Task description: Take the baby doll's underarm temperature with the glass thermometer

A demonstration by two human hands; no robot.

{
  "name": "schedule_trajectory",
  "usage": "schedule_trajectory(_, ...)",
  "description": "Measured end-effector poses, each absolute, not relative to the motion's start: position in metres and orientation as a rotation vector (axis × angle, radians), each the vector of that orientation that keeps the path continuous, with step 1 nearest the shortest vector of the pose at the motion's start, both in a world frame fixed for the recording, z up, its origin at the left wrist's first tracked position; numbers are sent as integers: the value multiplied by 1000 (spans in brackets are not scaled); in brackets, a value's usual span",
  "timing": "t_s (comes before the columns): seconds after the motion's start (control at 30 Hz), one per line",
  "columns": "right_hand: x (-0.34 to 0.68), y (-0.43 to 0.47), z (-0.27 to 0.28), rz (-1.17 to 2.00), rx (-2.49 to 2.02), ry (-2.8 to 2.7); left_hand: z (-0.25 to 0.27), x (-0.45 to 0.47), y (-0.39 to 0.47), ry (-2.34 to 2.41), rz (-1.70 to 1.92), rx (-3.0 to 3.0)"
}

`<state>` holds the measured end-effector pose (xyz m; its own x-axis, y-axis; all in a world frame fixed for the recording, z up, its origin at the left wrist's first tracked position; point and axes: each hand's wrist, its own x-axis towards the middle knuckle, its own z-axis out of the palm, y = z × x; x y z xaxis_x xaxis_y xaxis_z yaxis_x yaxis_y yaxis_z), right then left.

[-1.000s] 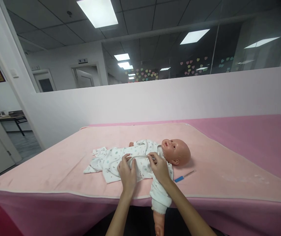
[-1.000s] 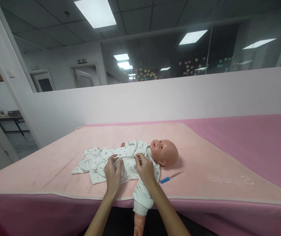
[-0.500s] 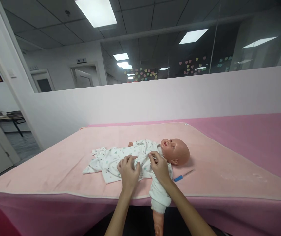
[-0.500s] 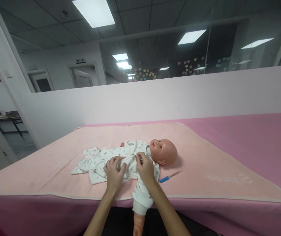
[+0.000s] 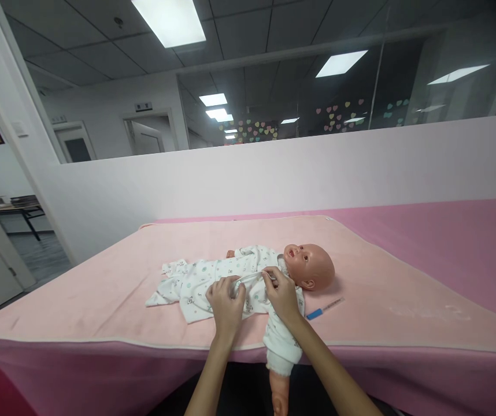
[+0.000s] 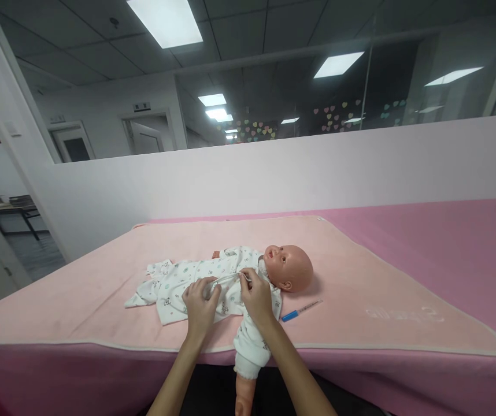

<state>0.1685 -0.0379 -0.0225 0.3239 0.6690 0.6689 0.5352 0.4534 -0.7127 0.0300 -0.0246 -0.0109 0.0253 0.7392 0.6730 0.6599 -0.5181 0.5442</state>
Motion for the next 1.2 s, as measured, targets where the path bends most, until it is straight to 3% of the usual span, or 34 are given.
schedule_trajectory(1.2,169,-36,-24,88,-1206,-1335,-11,26,-25,1463,1584,2158)
